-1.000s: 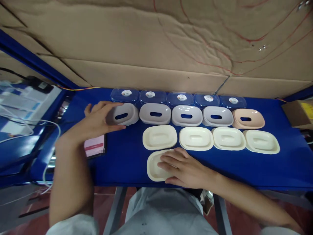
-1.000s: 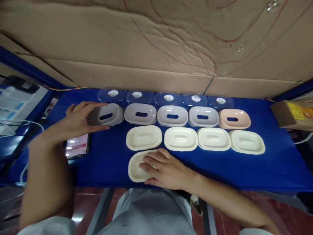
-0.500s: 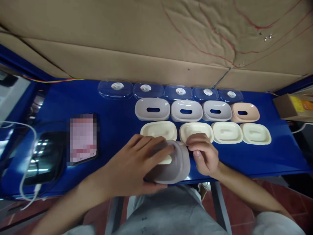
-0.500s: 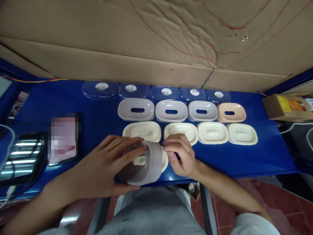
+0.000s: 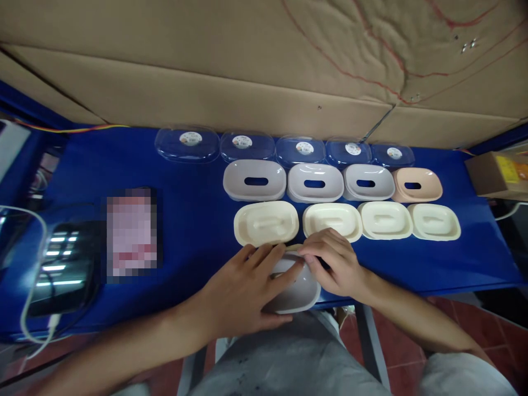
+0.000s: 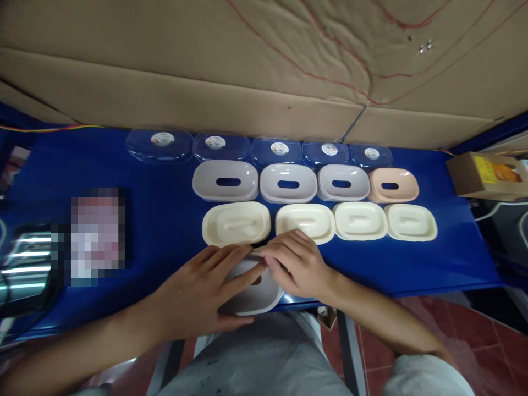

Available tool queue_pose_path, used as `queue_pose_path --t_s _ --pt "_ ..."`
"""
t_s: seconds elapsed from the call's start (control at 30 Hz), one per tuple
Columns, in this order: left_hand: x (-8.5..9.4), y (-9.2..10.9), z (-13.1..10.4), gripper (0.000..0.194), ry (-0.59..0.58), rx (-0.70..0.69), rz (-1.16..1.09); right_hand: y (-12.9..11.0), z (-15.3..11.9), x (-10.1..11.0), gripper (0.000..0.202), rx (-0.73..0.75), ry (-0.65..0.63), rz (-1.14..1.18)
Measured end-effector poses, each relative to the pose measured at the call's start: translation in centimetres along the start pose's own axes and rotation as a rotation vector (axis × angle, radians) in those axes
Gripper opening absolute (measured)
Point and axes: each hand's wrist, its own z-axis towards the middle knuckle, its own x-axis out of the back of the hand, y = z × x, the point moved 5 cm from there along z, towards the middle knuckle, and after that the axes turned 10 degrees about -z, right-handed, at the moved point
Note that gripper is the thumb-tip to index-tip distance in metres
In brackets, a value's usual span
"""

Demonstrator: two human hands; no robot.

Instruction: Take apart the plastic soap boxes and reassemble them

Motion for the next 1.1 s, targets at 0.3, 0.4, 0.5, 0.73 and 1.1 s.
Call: queue_pose_path --t_s 0.3,0.4,0.5,0.73,1.1 --pt "-0.4 0.5 -0.1 0.098 0.004 0.06 0.042 0.5 0.1 -0.3 0.021 -0.086 -0.099 -0.044" --pt "-0.6 0.6 -0.2 0.103 -0.012 0.06 0.038 0.6 0.2 -0.1 0.019 -0.065 -0.12 -0.09" --pt "-0.9 0.6 -0.2 0.096 -0.027 0.076 0.017 0.9 0.0 0.0 0.02 -0.064 -0.124 -0.104" --pt "-1.2 0.5 0.1 0.095 0.009 0.103 0.006 1.0 0.0 0.1 0.017 -0.058 -0.139 -0.142" --pt "-1.8 -0.2 0.2 0.095 0.017 0.077 -0.094 0.9 0.4 -0.3 0.027 -0.026 -0.205 -0.147"
